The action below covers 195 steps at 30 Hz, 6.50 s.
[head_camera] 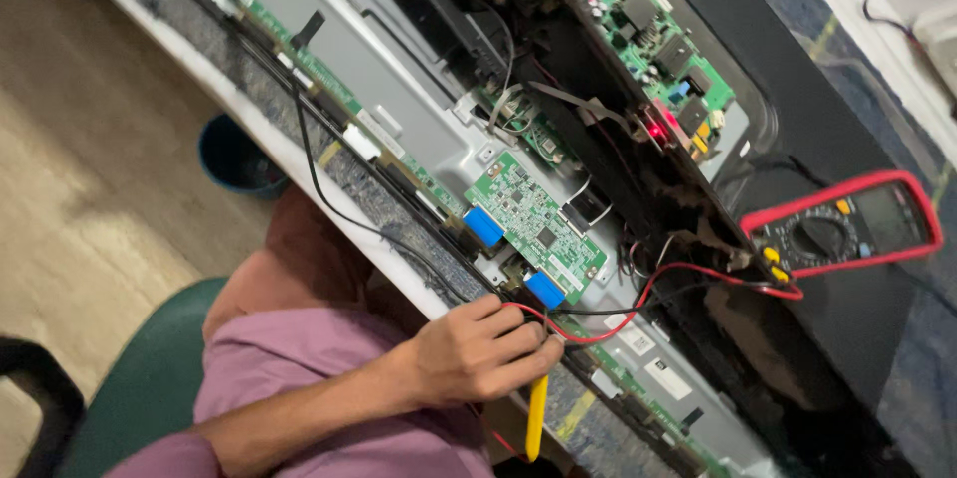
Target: The person sits at a repair bench with an opened television and uses a yellow multimeter probe to test points on a small green circuit board inside the TV chassis. They hold a lit handheld magnifier over the board to view components, touch the probe to various board locations, adjust a connector, and check readings on the connected multimeter.
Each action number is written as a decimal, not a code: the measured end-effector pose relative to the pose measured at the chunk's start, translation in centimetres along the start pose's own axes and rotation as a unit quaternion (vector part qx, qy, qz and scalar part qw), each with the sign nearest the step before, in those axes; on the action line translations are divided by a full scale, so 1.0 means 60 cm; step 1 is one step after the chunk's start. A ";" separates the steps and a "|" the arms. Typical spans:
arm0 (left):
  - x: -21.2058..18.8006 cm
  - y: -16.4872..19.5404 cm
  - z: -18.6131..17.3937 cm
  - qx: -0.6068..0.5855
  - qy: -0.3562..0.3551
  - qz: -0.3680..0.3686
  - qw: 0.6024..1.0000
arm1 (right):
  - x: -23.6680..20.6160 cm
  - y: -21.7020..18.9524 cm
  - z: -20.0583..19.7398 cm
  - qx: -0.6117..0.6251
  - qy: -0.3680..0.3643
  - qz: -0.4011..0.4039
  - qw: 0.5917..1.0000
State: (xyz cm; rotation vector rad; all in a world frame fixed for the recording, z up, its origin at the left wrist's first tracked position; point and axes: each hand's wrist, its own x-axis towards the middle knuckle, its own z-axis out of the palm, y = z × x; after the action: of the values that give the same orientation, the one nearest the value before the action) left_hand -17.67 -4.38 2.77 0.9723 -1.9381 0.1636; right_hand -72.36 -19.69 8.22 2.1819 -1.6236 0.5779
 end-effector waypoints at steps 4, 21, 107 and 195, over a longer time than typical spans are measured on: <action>-0.005 -0.001 -0.031 -0.030 -0.047 0.009 0.998 | -0.057 -0.093 -0.024 0.061 -0.014 -0.163 0.985; -0.092 -0.052 -0.172 -0.145 -0.358 -0.190 0.902 | -0.012 -0.766 -0.051 0.290 0.050 -0.120 0.948; 0.009 -0.169 -0.125 -0.160 0.000 -0.193 0.968 | 0.051 -0.820 0.027 0.238 0.035 -0.081 0.967; -0.352 -0.119 -0.098 -0.013 -0.511 -0.282 0.812 | -0.005 -0.798 0.034 0.429 0.176 0.012 0.886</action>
State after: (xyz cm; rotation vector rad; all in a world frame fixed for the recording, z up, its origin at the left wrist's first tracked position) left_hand -3.38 5.43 -12.43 1.7983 -2.4149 -0.9103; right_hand -26.23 -7.32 4.29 2.3661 -1.3159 1.8652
